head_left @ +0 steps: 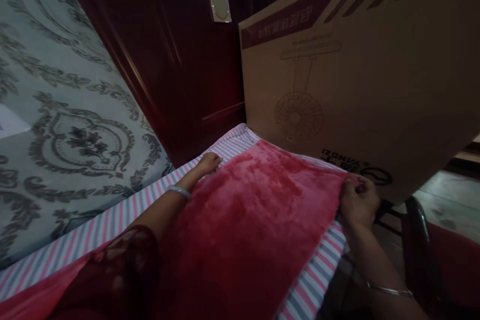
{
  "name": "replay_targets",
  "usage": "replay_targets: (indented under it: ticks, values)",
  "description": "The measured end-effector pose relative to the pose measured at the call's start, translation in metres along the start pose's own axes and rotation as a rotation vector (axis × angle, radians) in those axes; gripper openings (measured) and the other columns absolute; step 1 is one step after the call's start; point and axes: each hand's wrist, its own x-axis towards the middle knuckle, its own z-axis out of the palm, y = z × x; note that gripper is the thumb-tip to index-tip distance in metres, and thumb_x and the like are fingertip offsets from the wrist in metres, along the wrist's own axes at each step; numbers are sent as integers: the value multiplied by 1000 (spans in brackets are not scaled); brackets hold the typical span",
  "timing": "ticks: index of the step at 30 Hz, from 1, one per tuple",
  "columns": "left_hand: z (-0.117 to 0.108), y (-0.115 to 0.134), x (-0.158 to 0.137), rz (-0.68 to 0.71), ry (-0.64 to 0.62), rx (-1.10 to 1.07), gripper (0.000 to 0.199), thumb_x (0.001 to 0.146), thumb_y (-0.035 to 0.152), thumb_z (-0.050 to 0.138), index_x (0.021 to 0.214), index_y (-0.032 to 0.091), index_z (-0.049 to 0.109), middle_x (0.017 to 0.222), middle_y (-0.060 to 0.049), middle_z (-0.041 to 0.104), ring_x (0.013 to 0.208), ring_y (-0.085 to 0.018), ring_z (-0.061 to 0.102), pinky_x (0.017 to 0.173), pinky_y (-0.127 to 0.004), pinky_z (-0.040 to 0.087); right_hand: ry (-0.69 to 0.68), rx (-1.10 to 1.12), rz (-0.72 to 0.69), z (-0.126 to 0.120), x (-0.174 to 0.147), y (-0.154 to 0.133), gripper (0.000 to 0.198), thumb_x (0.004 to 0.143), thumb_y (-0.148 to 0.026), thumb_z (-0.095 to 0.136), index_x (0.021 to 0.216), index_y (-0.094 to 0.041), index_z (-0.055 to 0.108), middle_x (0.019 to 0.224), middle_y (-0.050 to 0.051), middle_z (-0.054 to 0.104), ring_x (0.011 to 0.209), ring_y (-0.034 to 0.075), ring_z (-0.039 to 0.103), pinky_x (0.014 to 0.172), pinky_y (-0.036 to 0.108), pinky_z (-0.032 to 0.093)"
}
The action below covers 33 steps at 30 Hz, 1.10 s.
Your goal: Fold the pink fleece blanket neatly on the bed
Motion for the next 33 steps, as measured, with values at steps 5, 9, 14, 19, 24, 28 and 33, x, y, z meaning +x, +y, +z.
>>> replay_targets:
  ticks: [5, 9, 14, 19, 24, 28, 33]
  values:
    - [-19, -38, -71, -39, -6, 49, 30, 78, 36, 62, 52, 21, 59, 57, -3, 62, 64, -20, 59, 64, -28, 40, -11, 2, -45, 1, 3, 2, 32, 69, -38, 56, 90, -17, 67, 74, 3, 59, 65, 19, 51, 66, 36, 46]
    - [-15, -49, -103, -20, 33, 83, 16, 77, 32, 63, 64, 21, 63, 73, -7, 69, 77, -25, 63, 73, -30, 43, 24, -16, -48, 2, 3, 1, 28, 68, -37, 57, 86, -17, 66, 71, 3, 59, 63, 19, 50, 64, 35, 46]
    - [-2, -50, -118, 59, 85, 182, 22, 87, 29, 57, 107, 22, 63, 116, -11, 65, 102, -25, 63, 86, -32, 44, 43, -46, -63, 3, 3, 0, 28, 66, -33, 52, 85, -17, 64, 70, 1, 57, 62, 18, 49, 65, 35, 46]
    - [3, -50, -115, -11, 98, 370, 18, 97, 29, 44, 96, 21, 60, 109, -8, 65, 92, -21, 65, 84, -31, 45, 63, -97, -75, 5, 5, 7, 27, 67, -34, 52, 83, -17, 65, 67, 0, 56, 61, 17, 47, 65, 34, 46]
    - [-14, -58, -95, -168, 236, 393, 33, 100, 19, 25, 106, 16, 58, 110, -13, 68, 103, -22, 65, 84, -30, 45, 90, -49, -82, 7, 8, 12, 23, 70, -34, 51, 84, -19, 62, 75, 3, 60, 67, 19, 52, 70, 35, 48]
    - [-17, -67, -86, -220, 162, 416, 27, 98, 22, 37, 102, 17, 63, 104, -14, 73, 100, -24, 68, 79, -29, 47, 89, -100, -68, 7, 7, 6, 22, 70, -31, 51, 84, -17, 61, 73, 4, 60, 65, 19, 51, 69, 34, 47]
    - [-14, -68, -87, -208, 84, 451, 34, 97, 24, 34, 111, 16, 64, 112, -16, 73, 104, -26, 69, 80, -31, 48, 75, -128, -78, 8, 6, 0, 26, 70, -30, 49, 86, -15, 64, 74, 5, 62, 66, 19, 51, 69, 33, 44]
